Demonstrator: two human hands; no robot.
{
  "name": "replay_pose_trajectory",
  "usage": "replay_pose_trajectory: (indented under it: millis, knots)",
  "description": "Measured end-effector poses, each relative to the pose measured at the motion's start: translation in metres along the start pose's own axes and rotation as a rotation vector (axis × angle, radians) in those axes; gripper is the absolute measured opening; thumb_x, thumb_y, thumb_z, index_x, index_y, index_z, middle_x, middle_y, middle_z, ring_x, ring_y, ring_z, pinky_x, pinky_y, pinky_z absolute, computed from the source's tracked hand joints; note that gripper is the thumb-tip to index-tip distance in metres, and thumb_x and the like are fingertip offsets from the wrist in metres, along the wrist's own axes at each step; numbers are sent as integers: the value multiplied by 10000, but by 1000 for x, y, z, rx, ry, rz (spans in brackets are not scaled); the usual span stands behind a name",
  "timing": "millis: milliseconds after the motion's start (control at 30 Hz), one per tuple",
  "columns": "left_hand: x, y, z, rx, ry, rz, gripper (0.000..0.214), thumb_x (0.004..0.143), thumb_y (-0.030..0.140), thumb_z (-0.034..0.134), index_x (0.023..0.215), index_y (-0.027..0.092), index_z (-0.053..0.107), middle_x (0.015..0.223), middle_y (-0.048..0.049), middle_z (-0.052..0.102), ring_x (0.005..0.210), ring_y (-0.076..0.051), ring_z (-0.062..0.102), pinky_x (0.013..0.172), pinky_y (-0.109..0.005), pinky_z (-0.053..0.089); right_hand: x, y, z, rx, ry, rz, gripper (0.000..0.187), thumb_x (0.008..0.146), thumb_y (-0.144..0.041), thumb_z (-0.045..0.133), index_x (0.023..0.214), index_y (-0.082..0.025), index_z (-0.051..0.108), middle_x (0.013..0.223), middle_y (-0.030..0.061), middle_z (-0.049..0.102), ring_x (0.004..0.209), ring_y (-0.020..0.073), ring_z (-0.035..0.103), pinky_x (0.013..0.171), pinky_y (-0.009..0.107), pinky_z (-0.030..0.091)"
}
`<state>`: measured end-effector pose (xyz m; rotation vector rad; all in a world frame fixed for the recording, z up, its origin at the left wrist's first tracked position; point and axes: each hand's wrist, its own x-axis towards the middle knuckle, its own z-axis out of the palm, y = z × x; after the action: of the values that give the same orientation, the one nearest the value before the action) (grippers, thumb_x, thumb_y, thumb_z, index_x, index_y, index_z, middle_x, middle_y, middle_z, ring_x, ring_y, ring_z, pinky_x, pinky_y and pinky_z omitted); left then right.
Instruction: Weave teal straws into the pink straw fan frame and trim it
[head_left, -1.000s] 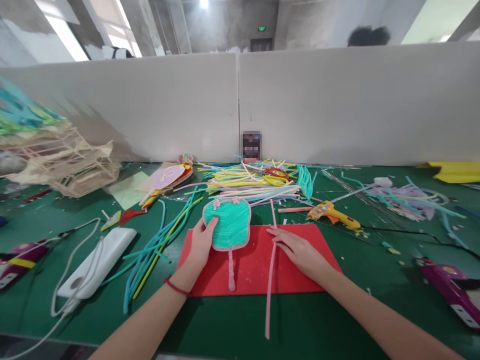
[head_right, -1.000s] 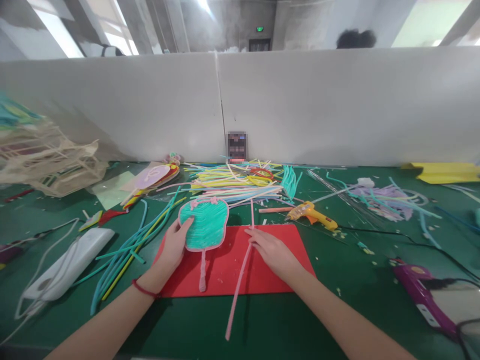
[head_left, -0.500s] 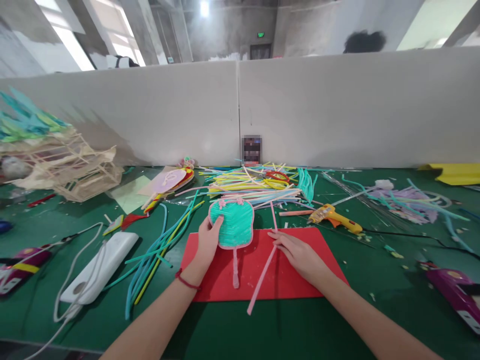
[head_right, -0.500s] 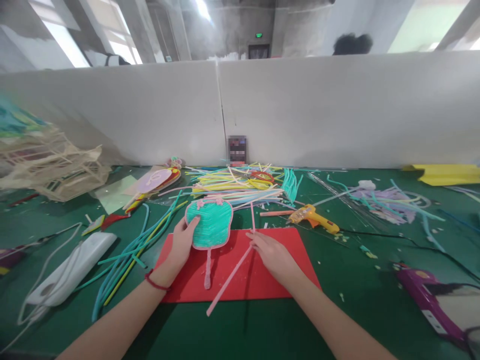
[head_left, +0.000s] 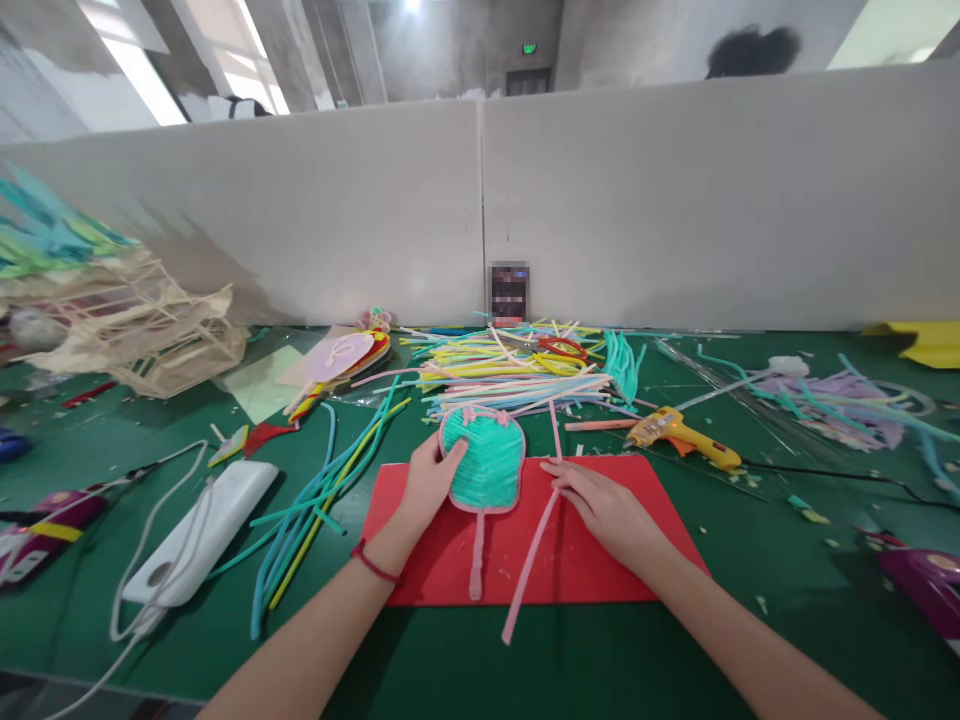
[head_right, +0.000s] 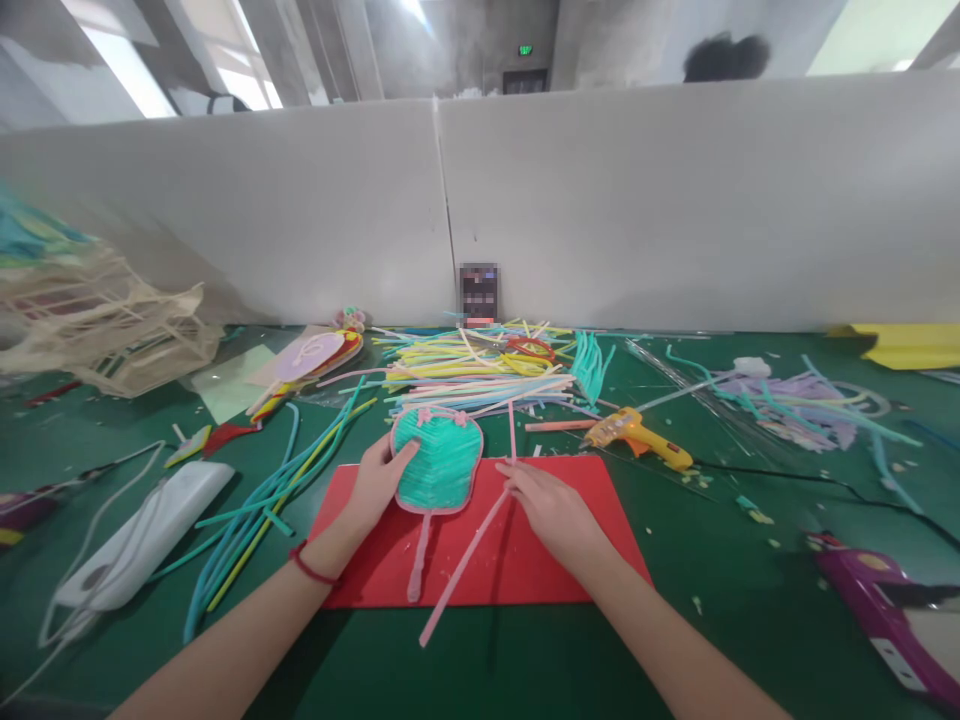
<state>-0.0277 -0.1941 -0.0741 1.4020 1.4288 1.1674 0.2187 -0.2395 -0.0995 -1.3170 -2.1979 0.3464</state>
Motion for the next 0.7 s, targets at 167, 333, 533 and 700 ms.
replay_pose_trajectory:
  millis: [167,333,533,700]
  knots:
    - [-13,-2,-4,136,-52,33,389,783,439,514,1020,142,596,984,-92,651,870,-228,596,743,-331,482,-1,1,1,7,-13,29,297,902,-197,372,1106,-229,585,1190,55,620,1079,190,593,910,372,506]
    - [-46,-14,-22,666,20,166,500,827,462,444,1201,142,530,1395,-149,401,1326,-303,284,1074,-498,227,1,-2,-1,53,-22,49,315,893,-183,372,1126,-239,576,1208,45,609,1091,181,585,908,353,508]
    - [-85,-27,-47,1074,-156,369,679,864,495,382,1430,173,190,1466,-129,290,1352,-252,260,1086,-469,236,1,-5,-5,114,-49,81,293,892,-178,362,1058,-250,592,1214,39,605,1108,190,573,929,391,490]
    - [-85,-25,-48,1168,-266,485,669,874,487,371,1439,200,157,1492,-126,209,1361,-248,235,1085,-461,236,1,-5,-6,131,-30,86,299,890,-180,373,1082,-264,586,1172,38,630,1082,193,590,905,391,505]
